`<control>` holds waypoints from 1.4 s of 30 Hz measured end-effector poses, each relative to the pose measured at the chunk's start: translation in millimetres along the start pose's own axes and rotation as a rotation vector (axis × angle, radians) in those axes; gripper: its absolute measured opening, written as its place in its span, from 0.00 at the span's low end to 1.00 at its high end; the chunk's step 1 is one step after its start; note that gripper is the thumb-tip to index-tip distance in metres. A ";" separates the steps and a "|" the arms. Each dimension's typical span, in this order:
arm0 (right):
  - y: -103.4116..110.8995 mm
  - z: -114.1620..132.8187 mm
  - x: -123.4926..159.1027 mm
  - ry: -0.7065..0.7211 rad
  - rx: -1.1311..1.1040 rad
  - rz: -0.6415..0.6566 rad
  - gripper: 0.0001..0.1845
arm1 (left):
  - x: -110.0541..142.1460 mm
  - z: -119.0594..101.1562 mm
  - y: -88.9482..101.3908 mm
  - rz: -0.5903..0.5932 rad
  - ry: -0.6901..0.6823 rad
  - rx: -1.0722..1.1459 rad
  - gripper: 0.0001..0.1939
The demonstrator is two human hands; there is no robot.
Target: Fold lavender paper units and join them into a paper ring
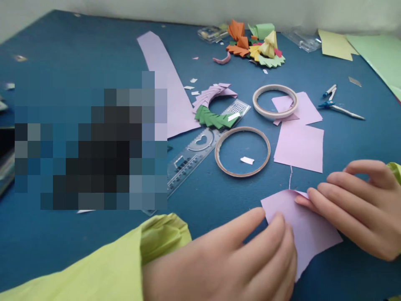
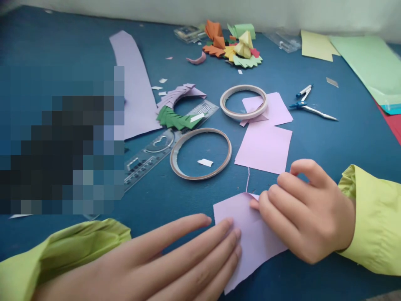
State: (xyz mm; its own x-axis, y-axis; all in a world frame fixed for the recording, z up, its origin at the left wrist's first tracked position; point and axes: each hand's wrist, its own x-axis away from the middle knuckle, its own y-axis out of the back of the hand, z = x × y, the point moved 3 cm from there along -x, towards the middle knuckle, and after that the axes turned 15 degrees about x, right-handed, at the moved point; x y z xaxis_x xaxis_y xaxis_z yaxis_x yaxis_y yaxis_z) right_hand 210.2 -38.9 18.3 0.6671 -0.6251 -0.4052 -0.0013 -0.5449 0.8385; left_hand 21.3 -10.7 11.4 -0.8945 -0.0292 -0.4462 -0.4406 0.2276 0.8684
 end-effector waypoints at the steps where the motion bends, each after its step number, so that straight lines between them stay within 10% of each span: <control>1: 2.4 2.1 1.3 0.011 0.018 -0.006 0.07 | 1.3 -1.4 -1.7 0.016 0.032 0.005 0.10; 10: 4.1 10.3 7.9 0.079 0.031 -0.029 0.12 | 8.9 -7.0 -8.9 0.075 0.336 0.111 0.20; 42: -5.8 3.1 6.8 0.216 -0.258 0.060 0.13 | -7.0 13.8 4.8 0.063 0.174 -0.010 0.18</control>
State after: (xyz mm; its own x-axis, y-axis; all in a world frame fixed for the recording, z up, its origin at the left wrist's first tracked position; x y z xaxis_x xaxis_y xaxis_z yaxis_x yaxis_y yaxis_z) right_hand 212.5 -41.7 9.5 0.8140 -0.5041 -0.2885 0.1247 -0.3335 0.9345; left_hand 26.5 4.0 15.7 -0.9195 -0.1837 -0.3474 -0.3833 0.2245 0.8959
